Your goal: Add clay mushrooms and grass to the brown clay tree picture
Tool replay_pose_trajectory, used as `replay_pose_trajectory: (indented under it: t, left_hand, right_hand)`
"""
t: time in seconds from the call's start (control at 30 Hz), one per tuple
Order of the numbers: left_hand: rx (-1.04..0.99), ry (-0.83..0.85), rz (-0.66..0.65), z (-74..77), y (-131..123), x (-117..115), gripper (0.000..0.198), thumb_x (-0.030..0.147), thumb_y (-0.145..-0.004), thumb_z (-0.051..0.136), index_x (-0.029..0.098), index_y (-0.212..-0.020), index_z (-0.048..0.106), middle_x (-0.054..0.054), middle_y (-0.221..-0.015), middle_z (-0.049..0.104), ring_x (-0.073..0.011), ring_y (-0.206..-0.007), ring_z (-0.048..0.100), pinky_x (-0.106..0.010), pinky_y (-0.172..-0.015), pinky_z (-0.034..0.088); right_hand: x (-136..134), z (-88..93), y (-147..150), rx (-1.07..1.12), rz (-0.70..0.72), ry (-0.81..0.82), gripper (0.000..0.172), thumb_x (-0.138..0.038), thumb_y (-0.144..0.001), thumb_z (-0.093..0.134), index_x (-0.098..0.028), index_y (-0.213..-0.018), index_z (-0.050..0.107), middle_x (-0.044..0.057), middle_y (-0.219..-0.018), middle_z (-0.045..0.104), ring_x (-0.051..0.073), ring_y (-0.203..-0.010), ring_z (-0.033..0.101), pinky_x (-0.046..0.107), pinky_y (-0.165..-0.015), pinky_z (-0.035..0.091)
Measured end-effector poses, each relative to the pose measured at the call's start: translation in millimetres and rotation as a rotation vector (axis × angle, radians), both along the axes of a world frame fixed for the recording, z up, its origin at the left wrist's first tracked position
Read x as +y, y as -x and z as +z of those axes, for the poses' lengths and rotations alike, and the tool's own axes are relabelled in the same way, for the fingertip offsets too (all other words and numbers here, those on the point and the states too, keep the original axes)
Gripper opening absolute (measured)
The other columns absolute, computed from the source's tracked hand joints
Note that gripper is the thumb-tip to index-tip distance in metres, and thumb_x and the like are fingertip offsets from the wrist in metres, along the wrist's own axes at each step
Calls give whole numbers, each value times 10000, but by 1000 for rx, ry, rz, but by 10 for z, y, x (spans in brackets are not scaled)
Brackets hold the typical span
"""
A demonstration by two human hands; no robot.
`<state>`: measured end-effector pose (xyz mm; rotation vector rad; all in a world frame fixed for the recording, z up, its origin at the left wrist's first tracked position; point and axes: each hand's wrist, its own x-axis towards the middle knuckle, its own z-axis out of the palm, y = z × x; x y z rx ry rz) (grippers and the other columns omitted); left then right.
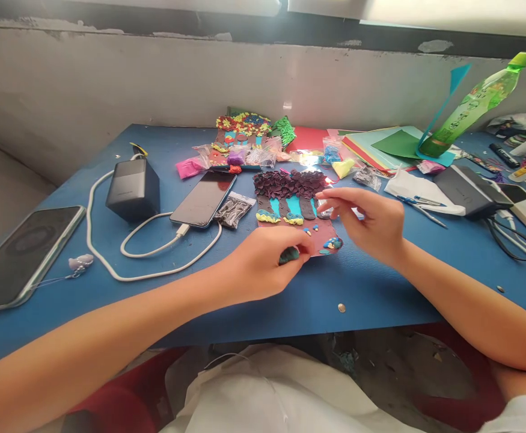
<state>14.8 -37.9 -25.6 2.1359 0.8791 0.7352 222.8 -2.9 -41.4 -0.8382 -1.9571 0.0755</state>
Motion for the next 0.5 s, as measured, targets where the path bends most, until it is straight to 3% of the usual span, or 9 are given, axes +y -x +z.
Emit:
replay_pose_trajectory:
  t: [0.07,0.23,0.37,0.5]
  left_hand:
    - [50,-140,-13,-47,19,5,161,169,-846,507,183,-845,667,-18,-809,728,-137,-747,650,-230,-698,481]
    - [458,-543,-64,-82,113,43,292,168,-875,406,149,-827,694,-80,-895,749,-193,-705,684,-275,-521,409]
    - [698,-558,-119,-56,148,47,294,158,-819,444,140,-894,727,-102,-914,756,-223,-691,699,-291,-497,409]
    - [786,-514,-121,-2,120,10,344,226,-873,414,144,-917,745,-121,-931,761,-241,-753,714,-300,-530,452]
  right_hand:
    - [79,-29,-6,141,-20,138,60,-276,-846,671,-217,-836,663,-17,-701,713,143,-606,694,265,-584,581]
    - [262,-98,-19,329,70,528,420,-582,-744,714,-191,-687,574,-30,-536,624,111,-432,599,219,-407,488]
    - [387,-127,-95,311,52,662,544,-711,-768,586,-186,-645,510,-7,-544,621,96,-423,588,201,-401,466]
    - [485,-164,-176,289,20,649,560,-759,-785,502,-207,-702,458,-22,-578,609,92,-442,577,208,-414,458]
